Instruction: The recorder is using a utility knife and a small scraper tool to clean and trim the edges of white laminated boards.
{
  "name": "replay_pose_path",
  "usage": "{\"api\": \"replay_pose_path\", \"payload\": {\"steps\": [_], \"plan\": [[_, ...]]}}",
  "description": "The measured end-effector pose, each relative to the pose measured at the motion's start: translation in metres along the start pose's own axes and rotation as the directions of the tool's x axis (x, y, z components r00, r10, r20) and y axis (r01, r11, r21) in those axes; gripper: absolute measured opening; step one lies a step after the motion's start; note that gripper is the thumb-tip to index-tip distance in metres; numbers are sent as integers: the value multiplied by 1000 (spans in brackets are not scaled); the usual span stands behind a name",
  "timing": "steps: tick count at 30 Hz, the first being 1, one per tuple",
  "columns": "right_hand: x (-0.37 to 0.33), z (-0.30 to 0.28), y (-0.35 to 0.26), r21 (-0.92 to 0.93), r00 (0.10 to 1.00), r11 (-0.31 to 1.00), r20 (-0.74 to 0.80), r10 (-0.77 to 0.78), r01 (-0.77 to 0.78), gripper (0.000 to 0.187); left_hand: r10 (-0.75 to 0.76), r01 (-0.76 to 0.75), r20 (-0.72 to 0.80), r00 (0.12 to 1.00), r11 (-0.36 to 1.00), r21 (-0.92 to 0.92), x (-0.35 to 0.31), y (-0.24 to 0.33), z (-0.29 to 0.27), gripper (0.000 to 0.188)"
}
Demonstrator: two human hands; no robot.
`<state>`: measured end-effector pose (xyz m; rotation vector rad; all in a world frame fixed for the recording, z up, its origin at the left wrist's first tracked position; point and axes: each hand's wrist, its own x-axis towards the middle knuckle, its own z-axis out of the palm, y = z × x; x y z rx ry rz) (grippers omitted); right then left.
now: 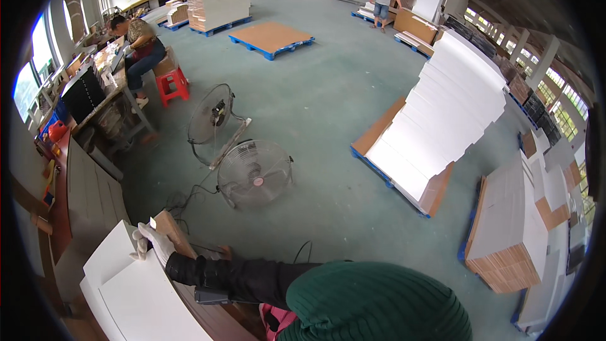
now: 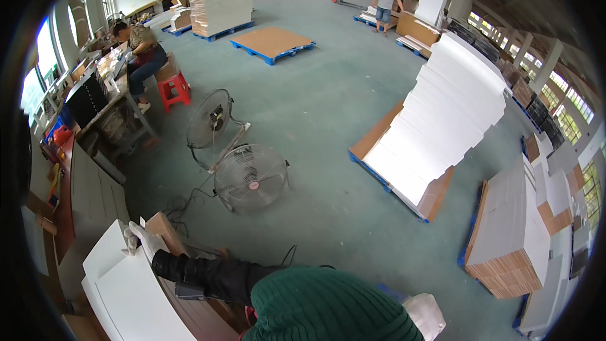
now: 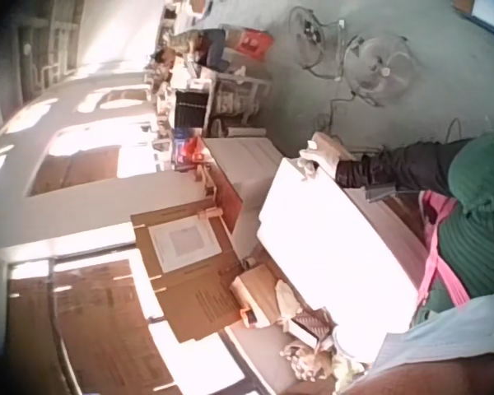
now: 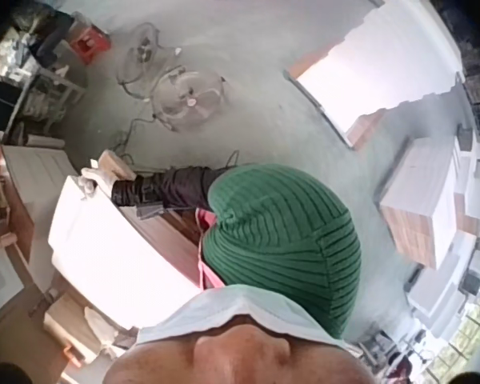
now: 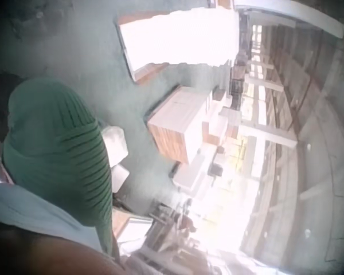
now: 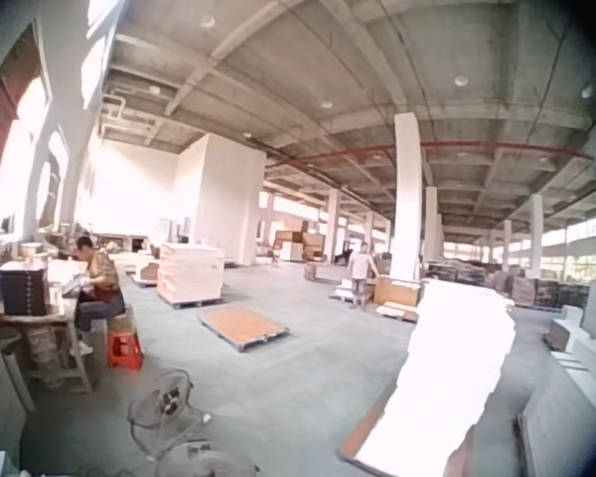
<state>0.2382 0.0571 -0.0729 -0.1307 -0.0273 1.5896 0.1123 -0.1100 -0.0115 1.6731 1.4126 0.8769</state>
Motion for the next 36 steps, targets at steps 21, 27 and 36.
{"api": "replay_pose_path", "payload": {"steps": [21,27,36], "plan": [[7,-9,-2,-178,1000,984,2,26,-25,35,-163,164,19,986,986,-29,23,-18,-1,50],[4,-5,-2,-176,999,983,4,44,-43,37,-188,189,14,982,982,-30,19,-18,-5,50],[7,-5,-3,-141,999,989,2,38,-37,38,-213,213,20,977,977,-25,19,-18,-6,50]]}}
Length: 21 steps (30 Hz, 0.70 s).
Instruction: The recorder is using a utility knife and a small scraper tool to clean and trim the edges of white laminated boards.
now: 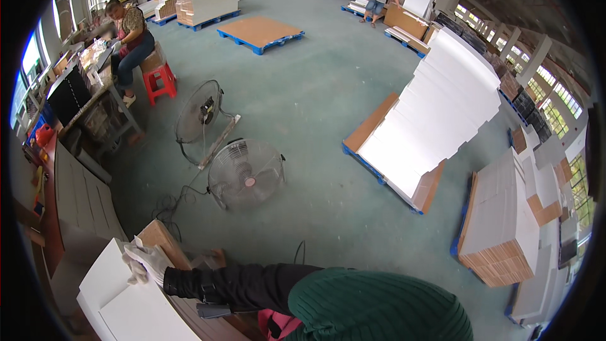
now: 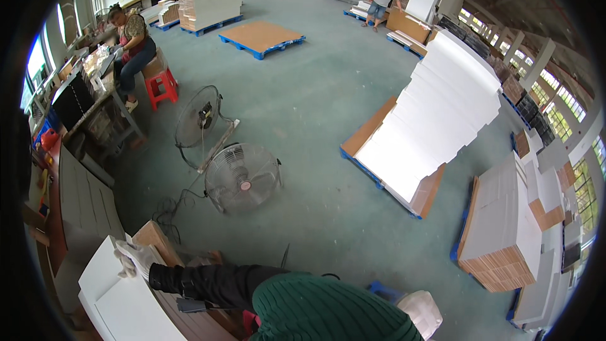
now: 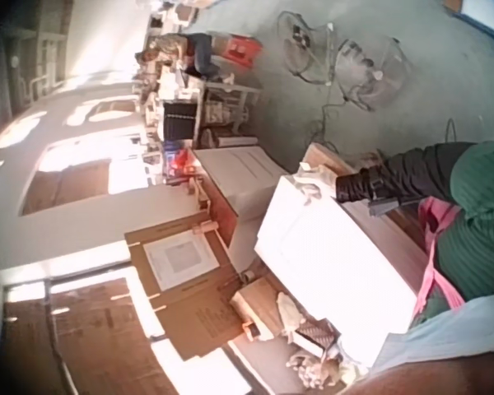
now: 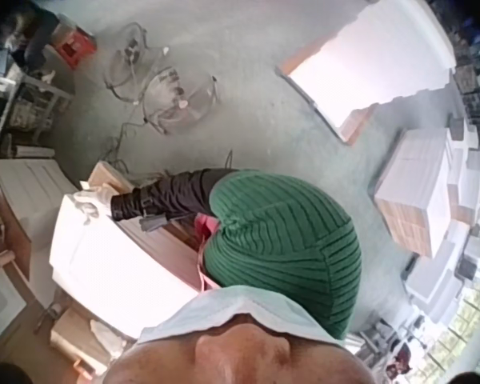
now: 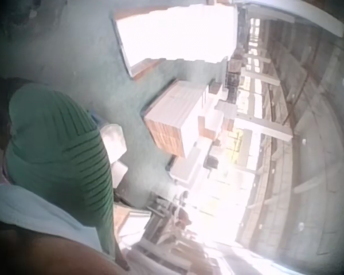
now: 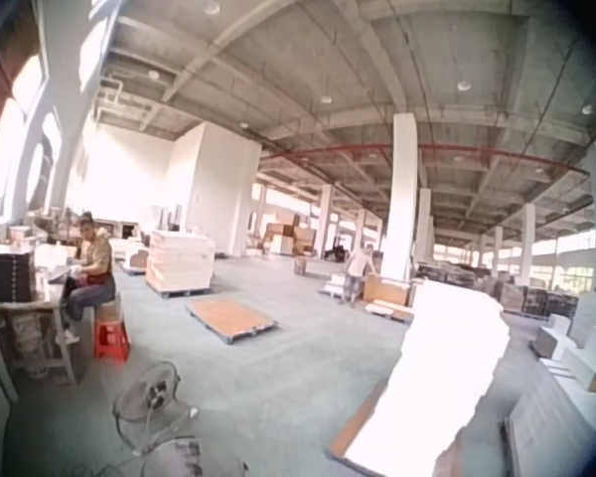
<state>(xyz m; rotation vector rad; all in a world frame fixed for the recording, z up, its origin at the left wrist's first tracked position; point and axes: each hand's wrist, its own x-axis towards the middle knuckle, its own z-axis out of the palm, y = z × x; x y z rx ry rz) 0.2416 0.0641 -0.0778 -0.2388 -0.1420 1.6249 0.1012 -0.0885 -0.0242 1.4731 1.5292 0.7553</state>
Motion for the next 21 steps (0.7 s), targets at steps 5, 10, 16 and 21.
{"api": "replay_pose_path", "payload": {"steps": [5,10,16,21], "plan": [[1,-5,0,-37,998,999,44,34,-33,35,-14,14,-6,1000,1000,-9,0,-1,0,51],[0,-2,2,-12,1000,1000,1,12,-12,38,-31,31,-13,999,999,-18,-2,-3,-3,51],[2,-5,4,-37,1000,999,25,-19,20,39,-45,44,-26,999,999,-28,-5,-3,-5,51],[7,-12,4,-70,999,998,52,2,2,34,-47,47,-28,998,998,-29,-8,-3,-6,51]]}}
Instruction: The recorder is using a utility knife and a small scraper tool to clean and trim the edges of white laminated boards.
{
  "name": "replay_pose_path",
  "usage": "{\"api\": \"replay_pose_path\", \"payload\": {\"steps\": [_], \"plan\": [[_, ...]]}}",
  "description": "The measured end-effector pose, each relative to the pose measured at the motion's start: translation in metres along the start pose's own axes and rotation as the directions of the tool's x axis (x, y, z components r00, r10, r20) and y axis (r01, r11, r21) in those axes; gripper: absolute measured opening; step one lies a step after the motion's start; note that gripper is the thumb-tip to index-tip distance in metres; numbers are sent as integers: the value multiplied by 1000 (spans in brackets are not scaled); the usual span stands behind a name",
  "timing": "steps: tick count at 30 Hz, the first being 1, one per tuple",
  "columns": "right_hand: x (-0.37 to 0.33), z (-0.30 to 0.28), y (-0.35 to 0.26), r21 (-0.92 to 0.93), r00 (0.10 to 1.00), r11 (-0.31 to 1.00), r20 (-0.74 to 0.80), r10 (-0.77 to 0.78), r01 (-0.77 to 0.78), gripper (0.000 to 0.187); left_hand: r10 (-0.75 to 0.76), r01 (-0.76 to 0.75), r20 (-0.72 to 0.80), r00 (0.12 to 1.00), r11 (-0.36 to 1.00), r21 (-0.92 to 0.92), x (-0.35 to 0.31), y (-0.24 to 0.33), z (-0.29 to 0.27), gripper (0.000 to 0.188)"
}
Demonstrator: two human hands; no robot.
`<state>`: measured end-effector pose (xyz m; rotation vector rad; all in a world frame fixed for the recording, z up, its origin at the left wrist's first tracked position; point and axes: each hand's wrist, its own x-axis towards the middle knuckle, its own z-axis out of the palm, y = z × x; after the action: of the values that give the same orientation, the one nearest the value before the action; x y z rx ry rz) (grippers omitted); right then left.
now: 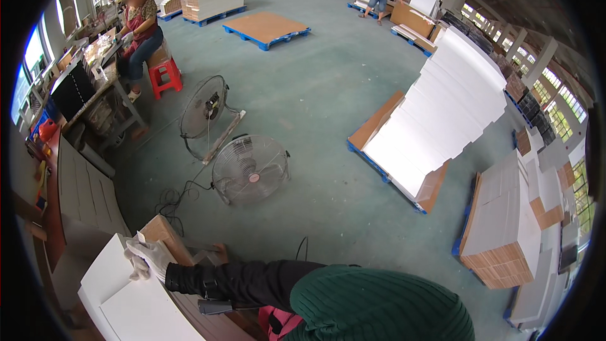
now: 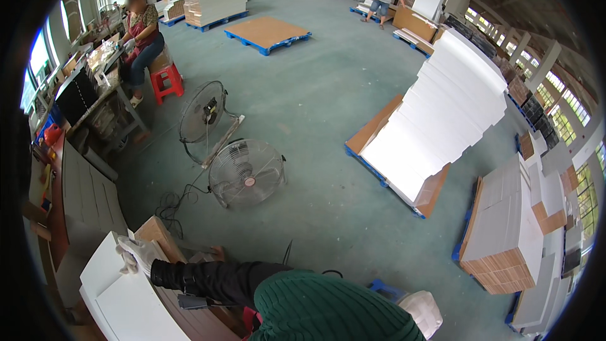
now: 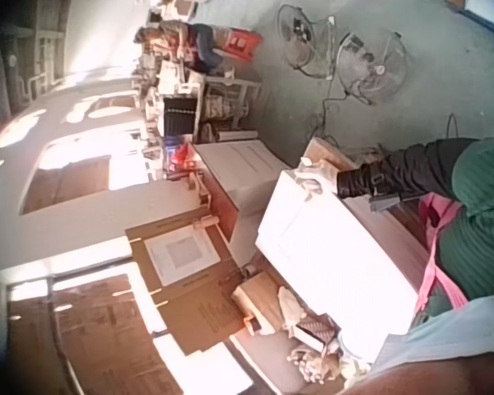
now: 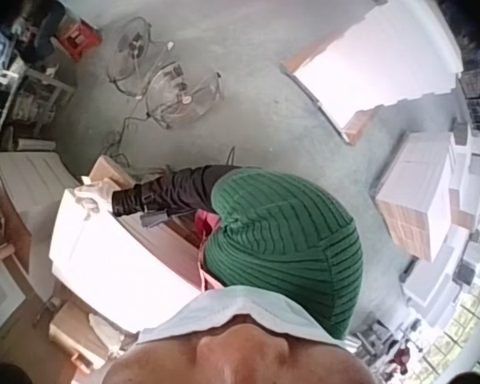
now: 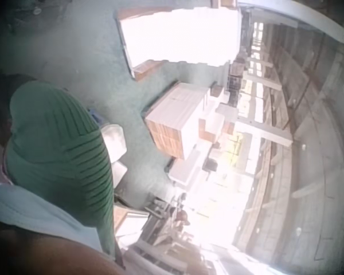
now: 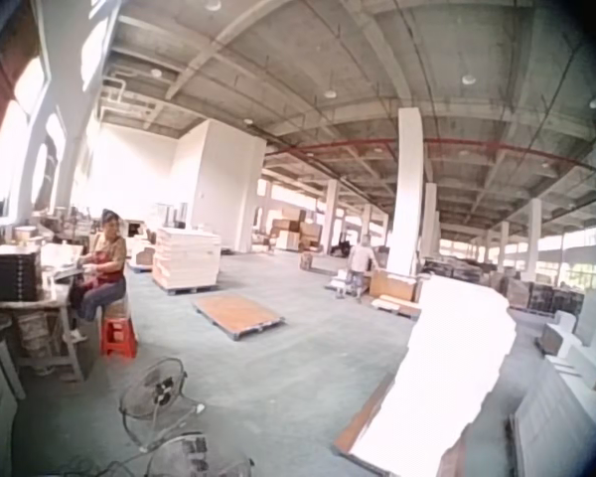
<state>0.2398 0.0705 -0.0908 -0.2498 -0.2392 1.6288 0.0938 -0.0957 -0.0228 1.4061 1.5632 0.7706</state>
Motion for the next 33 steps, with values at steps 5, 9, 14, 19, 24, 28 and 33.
{"api": "replay_pose_path", "payload": {"steps": [5,9,14,19,24,28,33], "plan": [[0,-1,0,5,1000,1000,-5,13,-13,33,-8,8,-5,1000,1000,-2,-3,-2,-2,52],[-3,5,-3,13,1000,1000,-9,8,-8,35,-19,18,-16,1000,1000,-5,-5,-3,-4,52],[-11,17,-11,15,999,1000,-45,-10,11,38,-29,29,-30,999,1000,-6,-9,-3,-7,52],[-7,14,-8,50,1000,999,-21,9,-8,39,-45,44,-37,998,999,-16,-13,-5,-11,52],[-8,12,-11,6,999,1000,-36,-8,8,39,-59,58,-48,997,998,-31,-17,-6,-12,52],[-9,12,-12,3,999,1000,-36,-19,19,39,-74,72,-59,996,997,-36,-26,-8,-18,53],[-5,14,10,-26,987,997,-141,70,-75,37,-150,137,-177,973,987,-83,-67,-19,-51,53]]}}
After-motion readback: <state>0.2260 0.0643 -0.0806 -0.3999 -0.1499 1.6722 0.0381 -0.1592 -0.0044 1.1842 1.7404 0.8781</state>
